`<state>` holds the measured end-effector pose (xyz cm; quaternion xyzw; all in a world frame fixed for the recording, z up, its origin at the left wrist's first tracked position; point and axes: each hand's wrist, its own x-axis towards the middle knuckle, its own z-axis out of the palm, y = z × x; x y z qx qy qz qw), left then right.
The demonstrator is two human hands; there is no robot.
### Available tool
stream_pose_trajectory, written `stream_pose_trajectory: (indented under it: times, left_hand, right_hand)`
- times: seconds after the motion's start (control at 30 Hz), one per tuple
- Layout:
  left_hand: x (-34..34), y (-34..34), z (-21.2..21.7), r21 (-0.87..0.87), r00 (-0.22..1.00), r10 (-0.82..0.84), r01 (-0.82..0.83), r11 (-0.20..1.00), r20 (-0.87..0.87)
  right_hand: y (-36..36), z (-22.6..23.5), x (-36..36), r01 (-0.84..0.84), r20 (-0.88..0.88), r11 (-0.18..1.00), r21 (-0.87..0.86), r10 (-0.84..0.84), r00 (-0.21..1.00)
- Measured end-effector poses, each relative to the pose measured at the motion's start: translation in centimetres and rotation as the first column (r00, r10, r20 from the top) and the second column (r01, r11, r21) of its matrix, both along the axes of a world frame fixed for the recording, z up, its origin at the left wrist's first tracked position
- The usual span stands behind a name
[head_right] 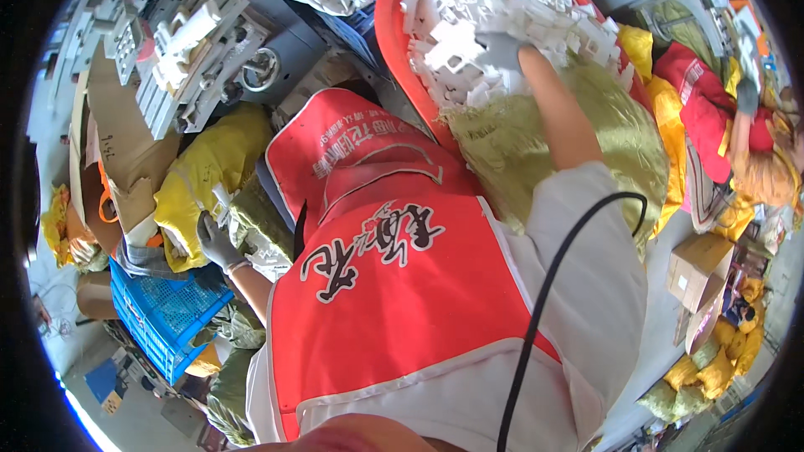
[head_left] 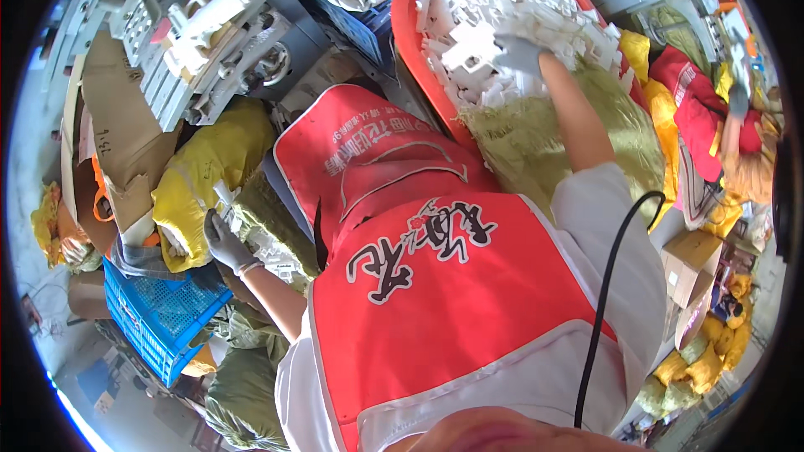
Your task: The person picks up plastic toy parts from a tray, positions them onto a printing machine to be stamped, and removes the printed parts before placing them into bags and containers.
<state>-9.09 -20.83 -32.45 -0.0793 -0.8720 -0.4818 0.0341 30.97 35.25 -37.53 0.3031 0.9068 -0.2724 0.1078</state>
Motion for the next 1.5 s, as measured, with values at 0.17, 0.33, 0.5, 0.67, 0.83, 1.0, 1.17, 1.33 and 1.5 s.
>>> stream_pose_trajectory:
  times: [0.17,0.33,0.5,0.67,0.83,1.0,1.17,1.33,1.5]
  left_hand:
    - [-0.2,2.7,1.4,-0.085,0.982,-0.102,0.089,0.992,-0.161]
    - [-0.7,8.4,8.1,-0.074,0.905,-0.236,0.224,0.972,-0.353]
    - [-1.3,16.2,16.3,-0.181,0.690,-0.395,0.364,0.913,-0.607]
    - [-5.0,21.6,18.2,-0.339,0.645,-0.624,0.524,0.781,-0.440]
    - [-6.3,21.8,17.6,-0.357,0.551,-0.633,0.531,0.769,-0.544]
    - [-6.7,17.2,15.9,0.117,0.760,-0.269,0.411,0.904,-0.591]
    - [-4.7,9.7,12.3,0.218,0.873,-0.119,0.247,0.944,-0.473]
    - [-2.1,3.5,8.6,0.248,0.957,-0.007,0.082,0.965,-0.289]
    - [-2.0,0.1,3.4,0.210,0.984,0.084,-0.051,0.976,-0.154]
  right_hand:
    - [-2.6,-3.4,1.6,-0.422,-0.057,0.902,0.094,0.428,0.902]
    - [-6.1,3.6,0.4,0.296,0.054,0.711,-0.638,-0.342,0.938]
    - [-4.5,1.9,1.2,0.127,-0.298,0.425,-0.896,-0.788,0.538]
    - [-6.8,7.3,-3.9,0.138,-0.553,0.735,-0.663,-0.606,0.572]
    - [-7.8,13.2,-11.0,0.371,-0.708,0.808,0.458,0.079,0.702]
    - [-10.1,18.5,-20.9,0.019,-0.889,0.986,0.168,0.143,0.436]
    - [-12.9,21.5,-30.0,-0.225,-0.836,0.926,0.301,0.370,0.405]
    - [-11.8,20.9,-33.7,-0.391,-0.542,0.707,0.589,0.704,0.458]
    - [-10.9,22.3,-29.9,-0.228,-0.657,0.766,0.601,0.636,0.405]
